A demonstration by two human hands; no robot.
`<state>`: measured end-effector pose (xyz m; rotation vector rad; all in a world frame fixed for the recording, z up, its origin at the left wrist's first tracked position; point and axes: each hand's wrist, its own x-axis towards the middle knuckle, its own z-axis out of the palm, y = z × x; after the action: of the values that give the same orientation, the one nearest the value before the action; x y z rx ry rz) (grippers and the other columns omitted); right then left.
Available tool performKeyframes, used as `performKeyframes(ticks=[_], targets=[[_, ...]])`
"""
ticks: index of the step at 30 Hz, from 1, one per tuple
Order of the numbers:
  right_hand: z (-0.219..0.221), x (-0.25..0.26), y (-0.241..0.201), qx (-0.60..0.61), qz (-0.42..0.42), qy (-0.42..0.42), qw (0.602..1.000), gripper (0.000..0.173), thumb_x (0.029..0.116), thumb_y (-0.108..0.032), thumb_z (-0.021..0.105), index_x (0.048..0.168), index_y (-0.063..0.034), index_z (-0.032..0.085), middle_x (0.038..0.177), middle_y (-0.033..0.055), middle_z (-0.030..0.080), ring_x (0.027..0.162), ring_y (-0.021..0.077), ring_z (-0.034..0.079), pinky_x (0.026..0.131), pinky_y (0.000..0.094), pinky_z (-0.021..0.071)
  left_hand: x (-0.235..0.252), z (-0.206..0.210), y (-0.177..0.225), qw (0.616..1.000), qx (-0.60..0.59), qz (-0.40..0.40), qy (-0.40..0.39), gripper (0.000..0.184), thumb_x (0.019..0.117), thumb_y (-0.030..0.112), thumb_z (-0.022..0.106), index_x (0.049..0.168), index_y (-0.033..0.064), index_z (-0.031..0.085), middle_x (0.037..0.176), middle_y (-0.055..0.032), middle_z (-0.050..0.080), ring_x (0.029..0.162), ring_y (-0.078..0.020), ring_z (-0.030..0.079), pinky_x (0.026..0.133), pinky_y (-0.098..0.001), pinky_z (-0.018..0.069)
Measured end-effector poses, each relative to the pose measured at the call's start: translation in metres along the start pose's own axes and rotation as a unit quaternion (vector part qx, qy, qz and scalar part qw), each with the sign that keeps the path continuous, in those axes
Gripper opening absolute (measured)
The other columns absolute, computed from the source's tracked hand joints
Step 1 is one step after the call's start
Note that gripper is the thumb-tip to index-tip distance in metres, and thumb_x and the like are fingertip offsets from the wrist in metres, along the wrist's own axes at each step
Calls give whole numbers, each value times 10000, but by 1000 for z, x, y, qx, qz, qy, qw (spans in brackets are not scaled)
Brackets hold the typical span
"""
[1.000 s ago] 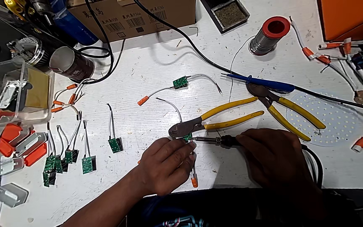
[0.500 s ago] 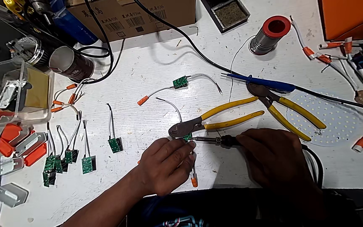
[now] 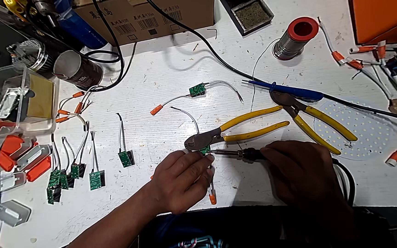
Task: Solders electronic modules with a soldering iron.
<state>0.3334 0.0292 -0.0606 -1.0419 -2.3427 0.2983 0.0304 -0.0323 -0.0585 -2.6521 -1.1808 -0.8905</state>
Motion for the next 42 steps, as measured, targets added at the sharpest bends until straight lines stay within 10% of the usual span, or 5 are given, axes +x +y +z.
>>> performKeyframes(ticks=[42], targets=[[0,0,1,-3,1,-5,1000,247,1036,-190,507,1197,-153,690,1057,84,705,992,241,634,913,466,411,0,0,0,1000,-3,-1,3,97,1022,124,593,1096,90,646,1157,-103,753,1029,-236,686,837,-369,489]])
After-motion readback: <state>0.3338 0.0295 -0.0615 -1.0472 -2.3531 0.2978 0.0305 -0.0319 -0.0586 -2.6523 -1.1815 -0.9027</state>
